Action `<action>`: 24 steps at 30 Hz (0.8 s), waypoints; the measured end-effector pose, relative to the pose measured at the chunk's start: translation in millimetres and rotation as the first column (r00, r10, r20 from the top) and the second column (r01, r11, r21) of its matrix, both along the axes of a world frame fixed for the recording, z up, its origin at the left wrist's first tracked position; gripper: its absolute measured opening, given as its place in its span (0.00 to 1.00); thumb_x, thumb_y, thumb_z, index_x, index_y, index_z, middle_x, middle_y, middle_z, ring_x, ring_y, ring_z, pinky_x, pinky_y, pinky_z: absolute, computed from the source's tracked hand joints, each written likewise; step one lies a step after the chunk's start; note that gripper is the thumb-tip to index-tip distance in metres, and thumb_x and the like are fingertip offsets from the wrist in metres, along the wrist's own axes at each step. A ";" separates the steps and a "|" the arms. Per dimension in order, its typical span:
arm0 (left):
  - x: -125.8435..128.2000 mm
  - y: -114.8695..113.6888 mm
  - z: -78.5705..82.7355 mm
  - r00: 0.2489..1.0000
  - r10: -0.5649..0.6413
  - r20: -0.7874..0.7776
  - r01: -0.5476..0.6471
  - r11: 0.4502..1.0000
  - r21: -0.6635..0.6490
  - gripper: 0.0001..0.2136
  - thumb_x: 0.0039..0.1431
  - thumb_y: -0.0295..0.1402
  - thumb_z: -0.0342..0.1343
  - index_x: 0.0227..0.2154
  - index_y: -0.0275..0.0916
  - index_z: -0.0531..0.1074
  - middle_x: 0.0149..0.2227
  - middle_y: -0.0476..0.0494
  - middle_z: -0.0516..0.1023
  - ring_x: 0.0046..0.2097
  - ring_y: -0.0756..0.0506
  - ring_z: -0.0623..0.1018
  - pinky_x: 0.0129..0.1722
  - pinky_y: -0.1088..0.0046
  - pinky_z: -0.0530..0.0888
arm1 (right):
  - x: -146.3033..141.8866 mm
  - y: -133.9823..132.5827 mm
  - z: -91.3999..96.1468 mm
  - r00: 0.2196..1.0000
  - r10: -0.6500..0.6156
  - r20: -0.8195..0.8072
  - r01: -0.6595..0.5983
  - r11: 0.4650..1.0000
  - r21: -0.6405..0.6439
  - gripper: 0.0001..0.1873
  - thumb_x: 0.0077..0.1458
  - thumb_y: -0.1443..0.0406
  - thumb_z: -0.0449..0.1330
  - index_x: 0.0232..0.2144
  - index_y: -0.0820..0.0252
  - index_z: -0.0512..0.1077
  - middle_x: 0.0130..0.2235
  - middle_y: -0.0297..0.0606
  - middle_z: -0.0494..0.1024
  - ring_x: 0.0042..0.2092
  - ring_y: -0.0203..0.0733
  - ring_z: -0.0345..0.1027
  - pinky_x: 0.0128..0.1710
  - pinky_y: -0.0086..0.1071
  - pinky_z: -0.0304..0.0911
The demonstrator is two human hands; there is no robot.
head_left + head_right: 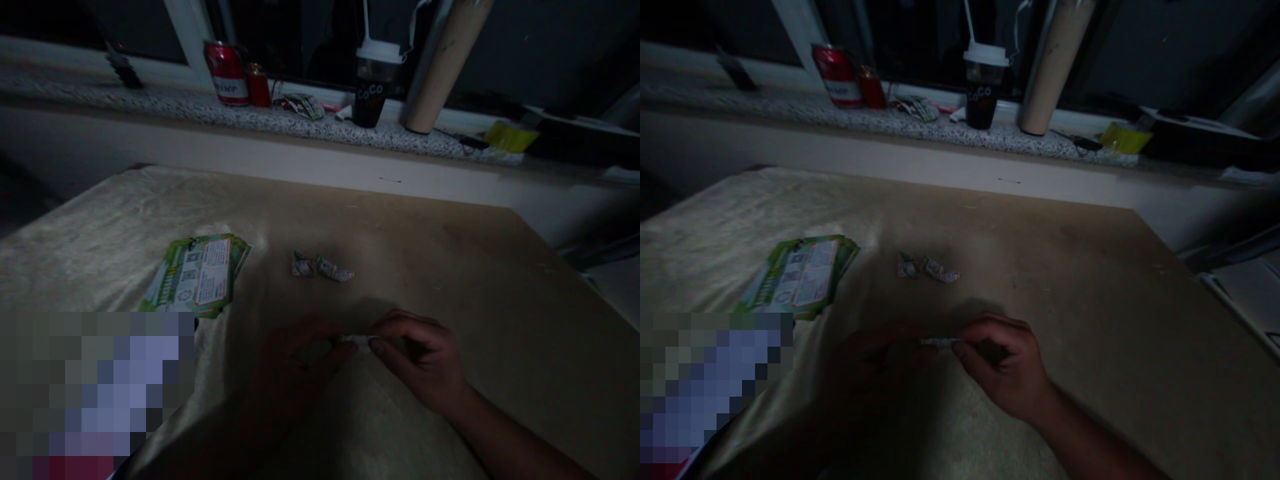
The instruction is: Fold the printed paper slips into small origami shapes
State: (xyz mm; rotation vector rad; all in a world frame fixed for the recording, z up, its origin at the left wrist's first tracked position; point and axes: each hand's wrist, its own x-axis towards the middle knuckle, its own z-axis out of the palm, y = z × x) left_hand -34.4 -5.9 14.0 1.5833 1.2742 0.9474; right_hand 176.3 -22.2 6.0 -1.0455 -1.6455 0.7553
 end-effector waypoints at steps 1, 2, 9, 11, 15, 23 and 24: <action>0.1 -0.2 -0.7 1.000 0.003 0.007 -0.003 1.000 -0.007 0.03 0.54 0.39 0.68 0.30 0.48 0.84 0.31 0.52 0.85 0.34 0.43 0.82 0.37 0.68 0.77 | 0.1 -0.1 0.1 1.000 -0.004 -0.012 0.004 1.000 -0.006 0.04 0.58 0.70 0.68 0.31 0.57 0.79 0.29 0.37 0.83 0.29 0.40 0.76 0.28 0.32 0.68; 0.0 -0.3 -1.4 1.000 0.005 0.021 -0.005 1.000 -0.014 0.03 0.54 0.38 0.68 0.30 0.48 0.84 0.31 0.52 0.85 0.34 0.44 0.82 0.37 0.69 0.77 | 0.3 -0.1 0.1 1.000 -0.008 -0.026 0.008 1.000 -0.015 0.04 0.58 0.70 0.68 0.31 0.57 0.79 0.28 0.37 0.83 0.28 0.40 0.76 0.27 0.32 0.68; -1.0 1.6 -2.6 0.982 -0.025 0.187 0.048 0.992 -0.119 0.02 0.54 0.34 0.67 0.29 0.44 0.84 0.27 0.52 0.83 0.31 0.47 0.79 0.30 0.76 0.73 | 4.0 -1.2 -2.7 0.987 0.005 -0.159 -0.029 0.988 -0.153 0.05 0.54 0.68 0.72 0.29 0.57 0.79 0.27 0.35 0.81 0.27 0.37 0.72 0.26 0.28 0.66; -0.9 2.6 -2.7 0.963 -0.047 0.265 0.090 0.984 -0.152 0.01 0.53 0.32 0.68 0.27 0.43 0.83 0.26 0.52 0.81 0.29 0.49 0.78 0.27 0.78 0.71 | 5.6 -1.3 -3.6 0.976 0.035 -0.215 -0.079 0.976 -0.202 0.05 0.54 0.68 0.72 0.29 0.57 0.80 0.27 0.34 0.80 0.28 0.35 0.71 0.27 0.27 0.64; 0.4 4.3 -3.2 0.904 -0.069 0.422 0.173 0.962 -0.213 0.02 0.51 0.30 0.69 0.26 0.43 0.84 0.25 0.52 0.82 0.28 0.50 0.79 0.27 0.80 0.73 | 8.0 -0.3 -3.9 0.929 0.102 -0.356 -0.207 0.940 -0.272 0.05 0.55 0.64 0.73 0.29 0.56 0.81 0.27 0.33 0.77 0.28 0.34 0.67 0.27 0.26 0.62; -1.2 6.8 -1.5 0.903 -0.072 0.424 0.179 0.960 -0.217 0.04 0.49 0.28 0.70 0.24 0.43 0.84 0.23 0.53 0.80 0.26 0.52 0.76 0.26 0.82 0.71 | 9.7 0.1 -4.5 0.916 0.184 -0.358 -0.306 0.896 -0.321 0.04 0.59 0.62 0.70 0.36 0.56 0.83 0.29 0.34 0.77 0.29 0.35 0.67 0.28 0.28 0.62; -1.7 6.5 -1.6 0.903 -0.074 0.423 0.179 0.960 -0.216 0.04 0.49 0.28 0.70 0.24 0.43 0.84 0.23 0.53 0.80 0.26 0.52 0.77 0.26 0.82 0.71 | 10.2 -0.3 -4.5 0.922 0.198 -0.331 -0.306 0.899 -0.314 0.04 0.60 0.62 0.70 0.38 0.56 0.83 0.30 0.35 0.78 0.30 0.35 0.68 0.29 0.28 0.63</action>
